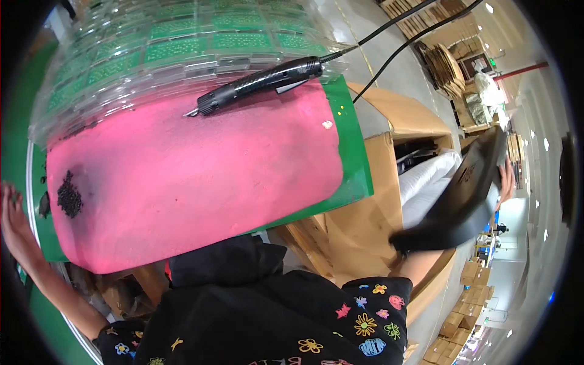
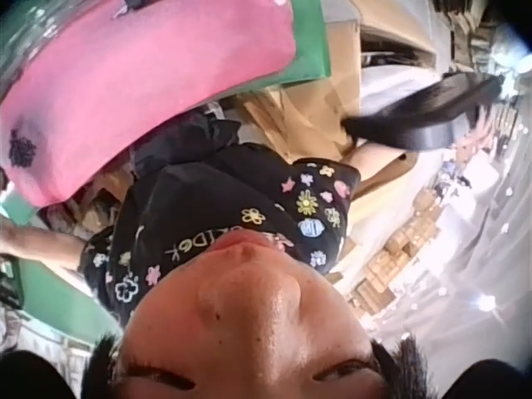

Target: Assemble electronic circuit boards into plastic housings using an electric screwdriver on an assembly line.

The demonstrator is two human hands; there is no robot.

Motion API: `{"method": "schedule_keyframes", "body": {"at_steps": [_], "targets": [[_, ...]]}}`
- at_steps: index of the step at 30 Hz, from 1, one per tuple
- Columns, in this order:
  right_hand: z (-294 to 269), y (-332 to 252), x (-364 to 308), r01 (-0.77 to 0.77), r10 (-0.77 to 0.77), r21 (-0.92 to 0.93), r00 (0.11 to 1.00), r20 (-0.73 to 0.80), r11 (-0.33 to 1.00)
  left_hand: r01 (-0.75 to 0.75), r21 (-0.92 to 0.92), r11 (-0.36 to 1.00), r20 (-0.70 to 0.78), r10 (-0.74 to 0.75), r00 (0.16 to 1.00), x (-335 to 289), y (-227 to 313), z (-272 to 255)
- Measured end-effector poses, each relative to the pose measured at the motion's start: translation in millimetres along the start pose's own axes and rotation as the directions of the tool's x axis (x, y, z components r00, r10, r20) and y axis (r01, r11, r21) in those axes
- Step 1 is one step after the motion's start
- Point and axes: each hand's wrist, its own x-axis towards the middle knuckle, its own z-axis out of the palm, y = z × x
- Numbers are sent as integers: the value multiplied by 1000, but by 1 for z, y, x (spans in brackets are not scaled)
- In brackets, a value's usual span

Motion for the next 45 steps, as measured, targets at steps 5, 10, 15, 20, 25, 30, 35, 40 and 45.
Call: {"method": "schedule_keyframes", "body": {"at_steps": [5,10,15,20,25,30,35,40,45], "targets": [[87,-137,33,-134,-32,604,966,256,786,-231,-709,666,4,332,943,-32,188,33],[106,-293,89,50,-331,673,896,297,738,-268,-771,578,216,633,743,-51,279,46],[136,-382,124,241,-450,663,878,162,708,-457,-589,666,530,746,404,-47,293,89],[161,-442,187,255,-388,774,922,-14,579,-673,-335,659,501,730,465,-36,266,129],[190,-501,272,186,-268,847,962,-54,499,-699,-323,638,327,768,550,-35,243,131],[278,-575,373,39,-242,843,964,110,537,-622,-324,713,314,701,640,-28,227,127],[367,-645,444,-22,-208,737,953,219,676,-713,-265,649,252,760,599,-34,220,143],[410,-693,482,-268,-183,603,794,580,751,-735,-218,643,326,757,566,-37,221,132],[431,-703,493,-54,-320,585,795,515,809,-725,-220,653,307,752,583,-31,215,140]]}}
